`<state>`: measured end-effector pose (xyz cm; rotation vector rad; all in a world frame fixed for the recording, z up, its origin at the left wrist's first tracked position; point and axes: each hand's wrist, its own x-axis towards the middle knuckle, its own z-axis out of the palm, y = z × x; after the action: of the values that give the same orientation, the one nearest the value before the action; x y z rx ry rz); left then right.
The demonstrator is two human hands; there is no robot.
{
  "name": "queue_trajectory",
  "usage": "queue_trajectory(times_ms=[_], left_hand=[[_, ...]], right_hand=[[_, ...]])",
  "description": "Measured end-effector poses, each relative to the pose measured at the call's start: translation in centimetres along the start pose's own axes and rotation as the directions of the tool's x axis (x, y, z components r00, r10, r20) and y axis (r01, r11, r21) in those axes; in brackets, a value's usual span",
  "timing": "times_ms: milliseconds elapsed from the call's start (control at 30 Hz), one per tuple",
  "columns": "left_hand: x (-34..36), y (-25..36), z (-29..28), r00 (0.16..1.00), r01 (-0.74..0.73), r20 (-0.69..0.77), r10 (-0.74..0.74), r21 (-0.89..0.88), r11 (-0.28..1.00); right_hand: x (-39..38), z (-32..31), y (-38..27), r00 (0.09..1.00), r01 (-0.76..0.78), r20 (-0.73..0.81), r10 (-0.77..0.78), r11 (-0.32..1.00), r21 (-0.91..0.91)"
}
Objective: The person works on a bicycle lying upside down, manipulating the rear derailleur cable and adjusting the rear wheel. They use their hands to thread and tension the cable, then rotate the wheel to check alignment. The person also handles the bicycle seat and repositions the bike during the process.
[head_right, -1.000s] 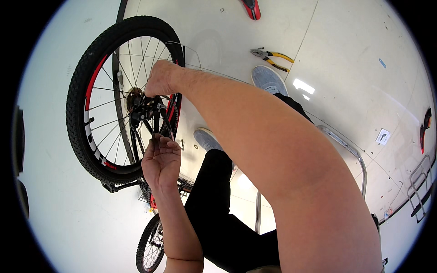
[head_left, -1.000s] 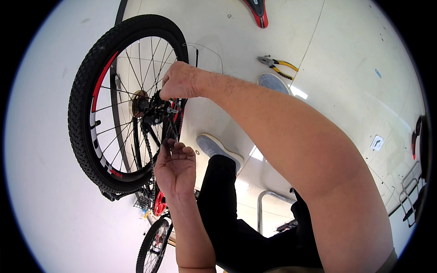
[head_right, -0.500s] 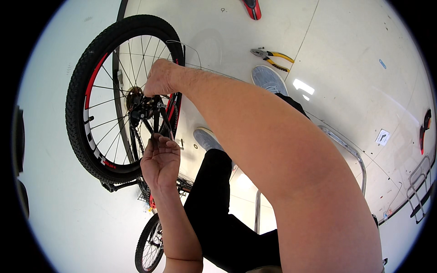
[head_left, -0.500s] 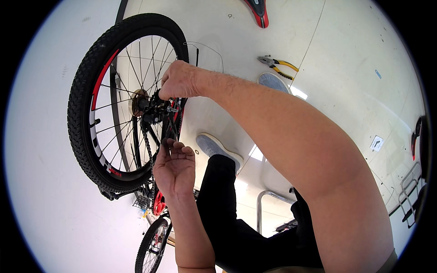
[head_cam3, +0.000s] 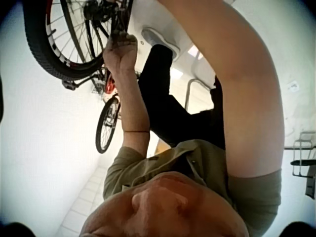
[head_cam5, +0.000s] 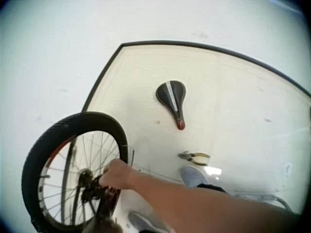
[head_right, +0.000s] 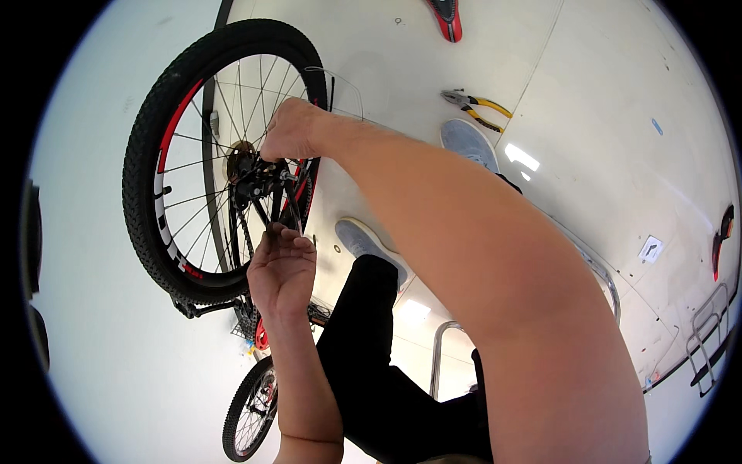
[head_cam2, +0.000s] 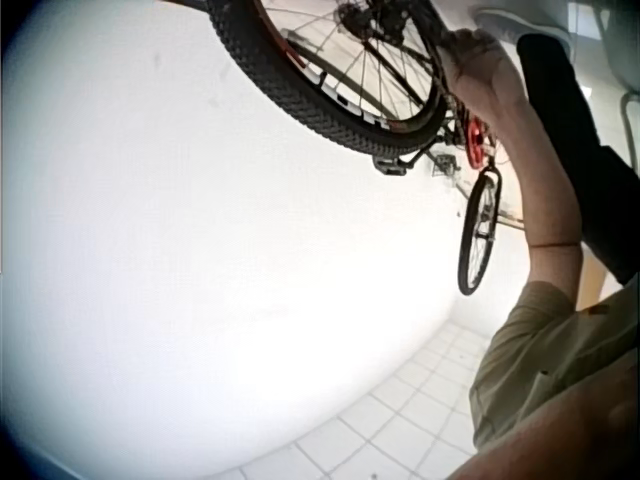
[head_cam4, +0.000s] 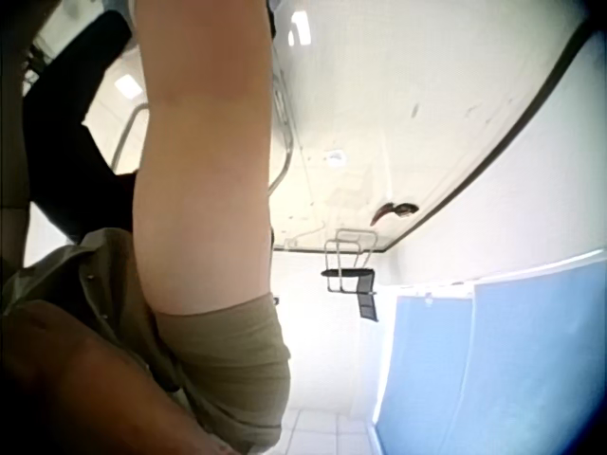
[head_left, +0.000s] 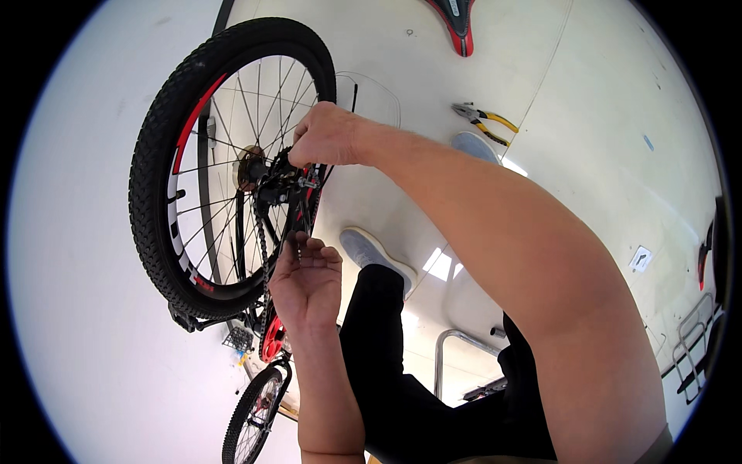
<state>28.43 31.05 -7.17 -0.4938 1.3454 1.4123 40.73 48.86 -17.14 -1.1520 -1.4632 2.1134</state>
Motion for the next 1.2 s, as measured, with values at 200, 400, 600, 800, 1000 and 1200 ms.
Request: queue_trajectory(times_ms=[200,400,600,800,1000,1200], left_hand=[[-0.1,0.1,0.0,1.000,-0.009,-0.017,0.009,-0.016,1.000],[0.0,0.2,-0.2,1.000,-0.006,-0.007,0.006,-0.015,1.000],[0.0,0.2,0.0,1.000,-0.015,-0.028,0.015,-0.017,1.000],[0.0,0.1,0.1,0.999,-0.022,-0.041,0.022,0.003,1.000],[0.0,-0.1,0.1,1.000,-0.005,0.008,0.005,0.033,0.999],[0.0,-0.6,0.8,0.998,-0.010,-0.055,0.010,0.015,1.000]], right_hand=[[-0.2,-0.1,-0.3,1.000,-0.003,0.019,0.003,1.000,-0.002],[-0.3,-0.1,-0.3,1.000,-0.029,0.012,0.029,0.999,0.018],[0.3,0.1,0.0,0.999,0.000,-0.040,-0.001,1.000,-0.001],[0.3,0.3,0.5,0.997,-0.013,-0.074,0.015,1.000,0.015],[0.6,0.1,0.9,0.995,0.042,-0.090,-0.042,0.999,-0.002],[0.7,0.2,0.9,0.997,0.030,-0.065,-0.031,0.999,-0.020]])
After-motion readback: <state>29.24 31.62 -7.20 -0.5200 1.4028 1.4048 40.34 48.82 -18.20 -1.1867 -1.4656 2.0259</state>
